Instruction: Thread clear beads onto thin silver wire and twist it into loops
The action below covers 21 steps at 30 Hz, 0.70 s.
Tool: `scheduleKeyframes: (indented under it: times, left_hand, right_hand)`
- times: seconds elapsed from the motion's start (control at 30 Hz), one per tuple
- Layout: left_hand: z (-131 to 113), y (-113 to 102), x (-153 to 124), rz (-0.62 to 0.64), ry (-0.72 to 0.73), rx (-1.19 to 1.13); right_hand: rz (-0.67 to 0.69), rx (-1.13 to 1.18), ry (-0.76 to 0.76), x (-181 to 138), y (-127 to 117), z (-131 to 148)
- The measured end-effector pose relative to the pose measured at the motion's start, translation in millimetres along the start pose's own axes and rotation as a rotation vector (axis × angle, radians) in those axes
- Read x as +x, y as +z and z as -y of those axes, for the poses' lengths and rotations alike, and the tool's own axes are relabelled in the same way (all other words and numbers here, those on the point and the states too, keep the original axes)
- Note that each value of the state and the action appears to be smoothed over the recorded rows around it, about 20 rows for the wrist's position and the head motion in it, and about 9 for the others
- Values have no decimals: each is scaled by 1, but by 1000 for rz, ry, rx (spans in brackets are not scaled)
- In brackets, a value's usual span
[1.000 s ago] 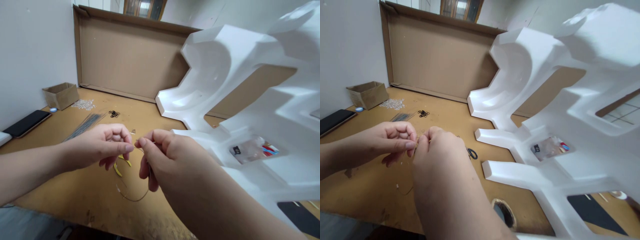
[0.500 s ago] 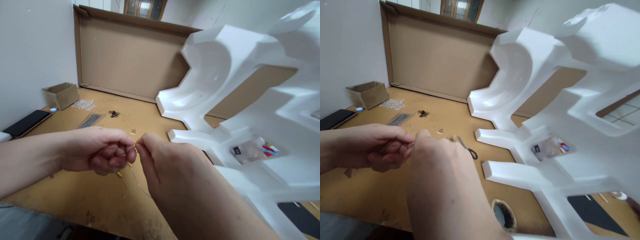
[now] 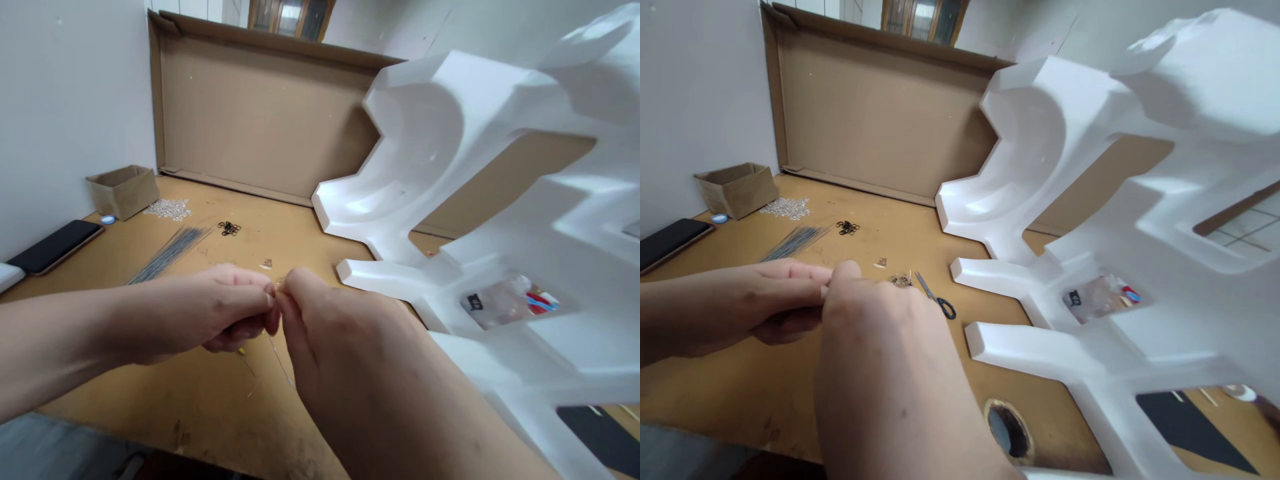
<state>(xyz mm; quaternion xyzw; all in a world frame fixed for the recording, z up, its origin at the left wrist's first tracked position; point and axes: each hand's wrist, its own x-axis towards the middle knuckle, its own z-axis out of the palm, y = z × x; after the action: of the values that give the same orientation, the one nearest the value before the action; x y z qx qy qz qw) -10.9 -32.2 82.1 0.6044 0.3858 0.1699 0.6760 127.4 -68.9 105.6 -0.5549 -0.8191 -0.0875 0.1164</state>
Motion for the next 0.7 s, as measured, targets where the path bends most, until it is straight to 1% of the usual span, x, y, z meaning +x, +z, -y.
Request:
scheduleKeyframes:
  times: [0.07,0.2,0.27,0.33,0.4,0.5,0.6,0.7]
  left_hand:
    - [3,-1,0,-16,58,76]
    - [10,-4,-4,-63,233,257]
    - [11,-4,-5,-81,265,258]
    - [12,-2,-6,-78,209,169]
    - [11,0,-5,-50,111,69]
    - [9,2,-2,-10,19,36]
    - [9,2,-1,-3,1,66]
    - [10,2,-2,-17,17,49]
  right_hand:
    - [22,50,42,1,-1,-2]
    - [117,259,128,6,-2,-6]
    - [162,335,162,7,-3,-7]
    - [181,358,180,8,-5,-7]
    - [179,335,179,8,-6,-6]
    - [152,273,151,6,-5,-7]
    - [118,245,131,3,-2,-9]
    - [99,239,124,2,0,-10]
